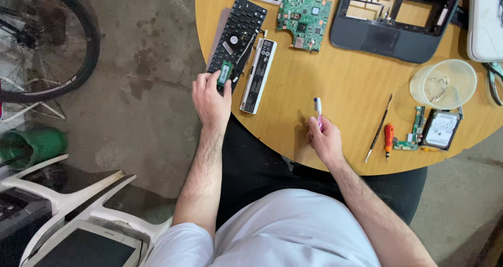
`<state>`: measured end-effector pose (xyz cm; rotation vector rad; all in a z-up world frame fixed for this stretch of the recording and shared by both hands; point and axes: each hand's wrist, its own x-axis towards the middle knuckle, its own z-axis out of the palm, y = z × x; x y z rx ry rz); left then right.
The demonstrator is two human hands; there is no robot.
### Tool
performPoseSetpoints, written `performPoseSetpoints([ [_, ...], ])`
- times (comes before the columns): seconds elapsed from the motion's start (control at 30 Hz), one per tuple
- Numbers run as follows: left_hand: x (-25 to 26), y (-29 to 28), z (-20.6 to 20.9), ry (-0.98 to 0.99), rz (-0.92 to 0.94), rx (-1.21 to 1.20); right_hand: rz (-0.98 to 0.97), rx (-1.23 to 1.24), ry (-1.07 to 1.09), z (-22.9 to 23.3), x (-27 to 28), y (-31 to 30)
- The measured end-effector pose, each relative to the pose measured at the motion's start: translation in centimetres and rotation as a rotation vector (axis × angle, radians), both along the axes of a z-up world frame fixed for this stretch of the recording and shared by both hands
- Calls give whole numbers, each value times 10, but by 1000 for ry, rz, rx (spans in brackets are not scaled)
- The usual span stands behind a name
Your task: The person cleans a small green circuit board using a toothbrush, then switches to a thin brush to clean a larger circuit board. The person uses both tools to scrub different areas of the boards while seated at a table with various electronic components.
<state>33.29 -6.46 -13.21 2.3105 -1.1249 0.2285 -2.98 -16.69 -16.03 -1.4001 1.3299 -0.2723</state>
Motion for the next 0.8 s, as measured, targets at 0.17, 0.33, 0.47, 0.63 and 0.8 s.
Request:
performPoseSetpoints([
  [0.17, -62, 4, 32, 25, -208, -190, 26, -44, 20, -25, -5, 2],
  [0.33, -166, 7, 50, 297, -454, -160, 66, -75, -22, -15, -45, 9],
  [0.47, -216, 9, 26, 651, -587, 6, -58, -214, 50, 40, -116, 2],
  [0.63, -243, 9, 21, 816, -731, 170, -326, -479, 406, 26, -219, -8],
  [0.8, -268, 1, 39, 873, -793, 315, -431, -616, 691, 9, -252, -30],
])
